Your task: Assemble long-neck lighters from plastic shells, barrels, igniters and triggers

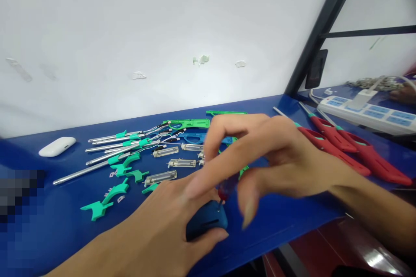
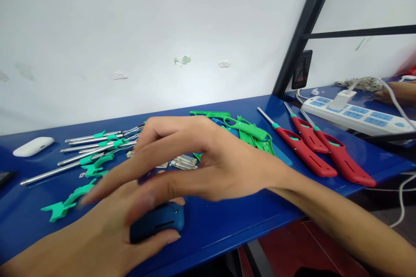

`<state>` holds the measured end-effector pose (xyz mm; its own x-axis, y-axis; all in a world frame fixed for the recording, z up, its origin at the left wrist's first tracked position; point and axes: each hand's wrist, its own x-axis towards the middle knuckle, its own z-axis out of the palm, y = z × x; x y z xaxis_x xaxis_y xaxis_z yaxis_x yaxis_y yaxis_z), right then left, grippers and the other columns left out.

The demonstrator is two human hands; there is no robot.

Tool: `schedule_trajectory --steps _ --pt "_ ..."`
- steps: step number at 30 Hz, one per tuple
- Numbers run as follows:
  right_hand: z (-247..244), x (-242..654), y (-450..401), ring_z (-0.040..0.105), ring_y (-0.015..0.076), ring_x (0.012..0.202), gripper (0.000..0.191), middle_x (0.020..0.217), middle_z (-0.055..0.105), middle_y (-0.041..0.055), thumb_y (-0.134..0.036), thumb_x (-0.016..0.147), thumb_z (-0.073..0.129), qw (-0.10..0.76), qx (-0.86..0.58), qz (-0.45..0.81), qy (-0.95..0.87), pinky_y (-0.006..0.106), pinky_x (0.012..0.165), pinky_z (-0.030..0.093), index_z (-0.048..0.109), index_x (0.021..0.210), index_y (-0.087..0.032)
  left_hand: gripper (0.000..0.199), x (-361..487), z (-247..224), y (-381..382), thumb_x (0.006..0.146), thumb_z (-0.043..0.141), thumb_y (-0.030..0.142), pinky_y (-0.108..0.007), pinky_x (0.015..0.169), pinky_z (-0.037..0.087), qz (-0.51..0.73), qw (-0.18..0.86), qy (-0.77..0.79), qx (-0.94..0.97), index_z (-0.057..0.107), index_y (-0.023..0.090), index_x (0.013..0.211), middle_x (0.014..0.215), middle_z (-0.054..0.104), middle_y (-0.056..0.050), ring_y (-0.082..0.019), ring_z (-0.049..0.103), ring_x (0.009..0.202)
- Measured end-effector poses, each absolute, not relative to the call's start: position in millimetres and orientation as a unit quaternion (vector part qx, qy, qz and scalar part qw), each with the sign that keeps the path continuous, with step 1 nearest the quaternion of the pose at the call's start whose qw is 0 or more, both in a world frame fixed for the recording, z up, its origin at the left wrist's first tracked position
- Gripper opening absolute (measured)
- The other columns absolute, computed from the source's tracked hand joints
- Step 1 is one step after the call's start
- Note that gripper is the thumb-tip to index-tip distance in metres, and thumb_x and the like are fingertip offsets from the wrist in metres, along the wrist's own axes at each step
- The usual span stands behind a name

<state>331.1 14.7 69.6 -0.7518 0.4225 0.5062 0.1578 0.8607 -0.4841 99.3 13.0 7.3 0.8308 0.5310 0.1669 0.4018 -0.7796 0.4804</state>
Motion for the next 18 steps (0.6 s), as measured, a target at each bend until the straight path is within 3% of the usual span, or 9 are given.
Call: schedule_trajectory --steps 5,10,18 --pt "72.1 330.1 12.2 0.071 0.0188 0.090 0.052 0.099 0.079 0.0053 -0.058 0.104 0.080 0.316 -0.155 0.215 -0.911 0.027 0.073 0.058 0.081 0.145 -0.025 0.029 97.5 4.9 12.9 0.097 0.075 0.038 -0.033 0.091 0.065 0.140 0.244 0.250 0.927 0.072 0.033 0.124 0.119 0.081 0.001 -0.023 0.080 0.104" --pt "75.8 331.0 10.4 0.072 0.0192 0.092 0.053 0.100 0.079 0.0059 -0.059 0.104 0.080 0.320 -0.153 0.220 -0.909 0.027 0.074 0.058 0.081 0.145 -0.025 0.022 96.9 2.4 13.9 0.101 0.071 0.044 -0.038 0.087 0.066 0.123 0.219 0.252 0.934 0.077 0.031 0.117 0.117 0.080 -0.002 -0.025 0.080 0.096" --pt "77.7 331.3 9.2 0.072 0.0200 0.095 0.054 0.102 0.080 0.0067 -0.061 0.104 0.079 0.322 -0.146 0.228 -0.907 0.028 0.076 0.059 0.081 0.144 -0.024 0.019 95.0 -0.8 13.3 0.100 0.072 0.042 -0.040 0.093 0.066 0.144 0.201 0.244 0.938 0.075 0.031 0.116 0.114 0.082 -0.001 -0.028 0.080 0.106"
